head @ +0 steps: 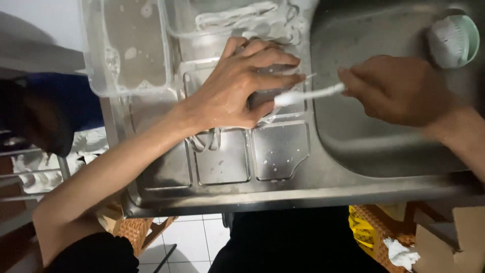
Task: Scrubbing white shoelaces with a toothbrush and soapy water in a stainless steel sink.
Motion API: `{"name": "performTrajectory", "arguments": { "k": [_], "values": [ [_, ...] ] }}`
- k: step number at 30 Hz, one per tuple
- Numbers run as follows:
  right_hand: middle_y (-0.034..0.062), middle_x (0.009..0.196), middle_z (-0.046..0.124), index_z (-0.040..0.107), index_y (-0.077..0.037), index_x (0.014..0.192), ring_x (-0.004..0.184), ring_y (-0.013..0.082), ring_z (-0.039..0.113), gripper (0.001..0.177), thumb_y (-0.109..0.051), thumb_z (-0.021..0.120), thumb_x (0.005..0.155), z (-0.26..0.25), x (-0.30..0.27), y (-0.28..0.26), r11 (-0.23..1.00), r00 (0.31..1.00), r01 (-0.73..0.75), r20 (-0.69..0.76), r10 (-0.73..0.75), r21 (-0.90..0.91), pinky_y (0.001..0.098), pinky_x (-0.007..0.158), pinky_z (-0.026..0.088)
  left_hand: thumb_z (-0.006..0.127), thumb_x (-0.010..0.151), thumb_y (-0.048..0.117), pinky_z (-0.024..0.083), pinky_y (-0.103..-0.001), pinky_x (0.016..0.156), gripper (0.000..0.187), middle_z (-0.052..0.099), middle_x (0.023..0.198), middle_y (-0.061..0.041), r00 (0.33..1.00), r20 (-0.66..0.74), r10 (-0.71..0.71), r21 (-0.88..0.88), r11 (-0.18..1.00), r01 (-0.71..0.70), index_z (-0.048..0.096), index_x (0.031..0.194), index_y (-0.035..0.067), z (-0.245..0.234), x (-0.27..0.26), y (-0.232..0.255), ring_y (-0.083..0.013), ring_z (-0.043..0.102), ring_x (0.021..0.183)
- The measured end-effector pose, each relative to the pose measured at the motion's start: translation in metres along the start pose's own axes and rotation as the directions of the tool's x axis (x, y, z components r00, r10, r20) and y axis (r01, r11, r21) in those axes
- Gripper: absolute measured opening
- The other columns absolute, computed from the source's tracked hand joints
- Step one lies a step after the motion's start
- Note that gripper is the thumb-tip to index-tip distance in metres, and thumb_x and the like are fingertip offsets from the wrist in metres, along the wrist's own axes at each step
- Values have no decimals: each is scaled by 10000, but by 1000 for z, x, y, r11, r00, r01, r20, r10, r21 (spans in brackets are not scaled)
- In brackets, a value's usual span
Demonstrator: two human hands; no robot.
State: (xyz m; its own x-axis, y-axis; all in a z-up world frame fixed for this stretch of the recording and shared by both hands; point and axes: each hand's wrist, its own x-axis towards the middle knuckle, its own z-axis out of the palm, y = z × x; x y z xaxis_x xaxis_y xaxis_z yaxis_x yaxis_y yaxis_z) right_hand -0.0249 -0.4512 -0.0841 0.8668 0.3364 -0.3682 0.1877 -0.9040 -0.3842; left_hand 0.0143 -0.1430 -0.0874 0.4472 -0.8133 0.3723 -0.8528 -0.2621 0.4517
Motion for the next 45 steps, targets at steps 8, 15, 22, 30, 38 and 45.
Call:
{"name": "performTrajectory", "arguments": {
  "k": [8,15,22,30,38,45],
  "values": [
    [126,910,680,698,-3,1301,644,267,576,271,-183,636,1108,25,8,52,705,533,549,-461,-709,-450,352,576,416,662,980,449,303,-482,1000,491,588,1421,-80,1000,9,-29,94,995,28,732,1297,82,1,6,2,-304,495,1328],
    [102,931,703,757,-23,1190,705,234,642,228,-188,662,1064,44,19,55,781,597,585,-535,-597,-219,322,572,434,719,872,279,345,-529,1123,558,585,1464,-122,992,49,-114,50,993,112,653,1358,12,1,5,3,-347,514,1374],
    [104,785,629,719,84,1172,543,183,500,218,-53,607,1045,51,28,30,795,713,580,-583,-389,177,311,512,365,704,909,145,468,-388,784,216,616,969,-150,969,-184,-166,14,985,171,656,1040,-20,6,4,11,-284,573,898],
    [65,772,576,665,31,1264,556,159,476,268,-75,612,1024,52,33,27,780,782,568,-466,-414,261,284,500,356,655,938,-121,677,-227,603,127,716,923,-184,949,28,-314,-364,881,302,668,1040,-46,2,2,22,-203,720,676],
    [114,779,578,646,82,1289,556,195,471,303,-85,544,1057,41,28,21,777,799,549,-466,-380,307,322,545,348,706,993,115,585,-420,1027,221,709,1284,-73,994,109,17,14,1000,-19,730,1211,83,-11,11,-12,-279,659,1231],
    [111,743,550,660,59,1226,568,205,499,258,-58,509,1051,36,26,24,731,738,637,-466,-488,244,304,532,338,751,936,354,387,-597,1137,448,635,1425,-71,985,173,-5,-23,1000,9,737,1260,46,-6,27,-22,-351,491,1409]
  ]
}}
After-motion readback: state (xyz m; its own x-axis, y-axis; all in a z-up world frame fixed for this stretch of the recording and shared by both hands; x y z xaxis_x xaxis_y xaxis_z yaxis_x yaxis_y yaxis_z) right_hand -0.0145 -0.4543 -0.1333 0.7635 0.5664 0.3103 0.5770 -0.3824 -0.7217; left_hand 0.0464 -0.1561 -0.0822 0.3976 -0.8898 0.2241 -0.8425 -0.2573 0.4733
